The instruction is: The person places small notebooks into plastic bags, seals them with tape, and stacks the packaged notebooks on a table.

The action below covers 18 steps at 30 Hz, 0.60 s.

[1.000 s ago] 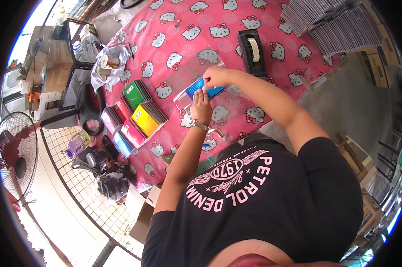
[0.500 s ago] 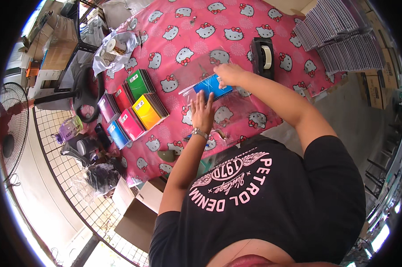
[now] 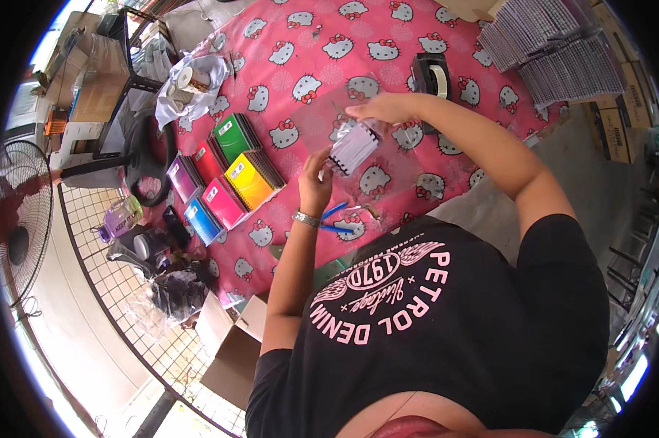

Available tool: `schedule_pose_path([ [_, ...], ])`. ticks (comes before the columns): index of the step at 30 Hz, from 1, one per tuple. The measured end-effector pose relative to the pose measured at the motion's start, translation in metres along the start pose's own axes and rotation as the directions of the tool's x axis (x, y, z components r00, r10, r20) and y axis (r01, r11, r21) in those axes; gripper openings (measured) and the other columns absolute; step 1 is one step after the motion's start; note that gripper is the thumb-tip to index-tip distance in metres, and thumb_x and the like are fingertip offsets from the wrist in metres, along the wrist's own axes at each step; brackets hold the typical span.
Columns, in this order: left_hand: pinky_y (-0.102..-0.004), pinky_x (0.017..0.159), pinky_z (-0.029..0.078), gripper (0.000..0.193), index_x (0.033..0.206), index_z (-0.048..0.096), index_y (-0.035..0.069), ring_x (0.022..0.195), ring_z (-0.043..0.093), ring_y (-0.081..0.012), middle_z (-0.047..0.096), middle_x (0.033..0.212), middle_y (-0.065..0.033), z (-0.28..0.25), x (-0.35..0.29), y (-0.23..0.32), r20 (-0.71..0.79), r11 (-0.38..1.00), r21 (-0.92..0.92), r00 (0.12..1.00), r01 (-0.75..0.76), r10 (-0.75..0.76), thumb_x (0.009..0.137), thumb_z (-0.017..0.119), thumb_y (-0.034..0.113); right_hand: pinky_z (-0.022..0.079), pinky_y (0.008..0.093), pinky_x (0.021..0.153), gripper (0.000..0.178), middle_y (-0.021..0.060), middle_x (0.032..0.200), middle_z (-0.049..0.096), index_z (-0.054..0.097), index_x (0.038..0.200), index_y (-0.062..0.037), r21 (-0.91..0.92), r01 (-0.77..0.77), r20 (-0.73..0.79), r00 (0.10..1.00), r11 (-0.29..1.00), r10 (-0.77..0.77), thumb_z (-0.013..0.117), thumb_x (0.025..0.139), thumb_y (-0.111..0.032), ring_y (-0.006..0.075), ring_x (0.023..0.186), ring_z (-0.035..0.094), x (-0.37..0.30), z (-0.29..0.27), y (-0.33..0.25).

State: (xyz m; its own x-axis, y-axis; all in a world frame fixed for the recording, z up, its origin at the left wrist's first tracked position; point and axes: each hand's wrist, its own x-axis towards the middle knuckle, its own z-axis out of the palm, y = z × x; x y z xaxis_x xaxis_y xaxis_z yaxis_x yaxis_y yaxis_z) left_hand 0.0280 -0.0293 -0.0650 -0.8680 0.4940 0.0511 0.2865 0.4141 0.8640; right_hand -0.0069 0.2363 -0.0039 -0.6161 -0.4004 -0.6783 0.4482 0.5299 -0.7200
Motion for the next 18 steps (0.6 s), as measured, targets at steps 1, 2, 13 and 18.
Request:
schedule_pose_path([
  [1,-0.0328,0.091,0.047,0.046,0.121,0.055,0.005,0.101,0.061,-0.025,0.062,0.108,-0.0119,0.003,-0.003,-0.014,0.026,0.953,-0.271,0.991,0.137,-0.134,0.077,0.051,-0.011,0.048,0.0353,0.082,0.068,0.0188,0.099,0.065,0.046,0.134,-0.0055,0.251,-0.084,0.075,0.995,0.964,0.067,0.034,0.092,-0.058,0.024,0.092,0.064,-0.009,0.005,0.004],
  [2,-0.0318,0.092,0.046,0.045,0.121,0.054,0.002,0.103,0.059,-0.0222,0.061,0.111,-0.0113,0.005,-0.004,-0.022,0.067,0.922,-0.344,0.984,0.177,-0.164,0.079,0.048,-0.011,0.049,0.0349,0.08,0.067,0.0184,0.096,0.064,0.047,0.133,-0.0067,0.364,-0.052,0.074,0.997,0.93,0.027,0.034,0.092,-0.058,0.0237,0.089,0.064,-0.008,0.015,0.022],
  [13,-0.0278,0.093,0.041,0.041,0.124,0.053,-0.001,0.108,0.054,-0.0158,0.058,0.117,-0.0069,0.006,0.023,-0.011,0.382,0.663,-0.58,0.877,0.474,-0.293,0.084,0.057,0.004,0.044,0.0313,0.069,0.038,0.0052,0.079,0.054,0.064,0.114,-0.0125,-0.311,0.452,-0.343,0.767,0.836,-0.542,0.069,0.078,-0.024,0.018,0.072,0.055,0.014,0.051,0.062],
  [18,-0.0279,0.072,0.049,0.021,0.095,0.069,0.004,0.084,0.06,-0.0159,0.061,0.091,-0.0049,0.004,0.037,-0.012,0.107,0.989,-0.131,0.993,0.07,-0.056,0.074,0.067,0.002,0.044,0.0325,0.065,0.026,0.0073,0.077,0.051,0.068,0.097,-0.0079,-0.448,0.577,-0.457,0.508,0.683,-0.73,0.072,0.072,-0.015,0.022,0.072,0.055,0.027,0.066,0.051],
])
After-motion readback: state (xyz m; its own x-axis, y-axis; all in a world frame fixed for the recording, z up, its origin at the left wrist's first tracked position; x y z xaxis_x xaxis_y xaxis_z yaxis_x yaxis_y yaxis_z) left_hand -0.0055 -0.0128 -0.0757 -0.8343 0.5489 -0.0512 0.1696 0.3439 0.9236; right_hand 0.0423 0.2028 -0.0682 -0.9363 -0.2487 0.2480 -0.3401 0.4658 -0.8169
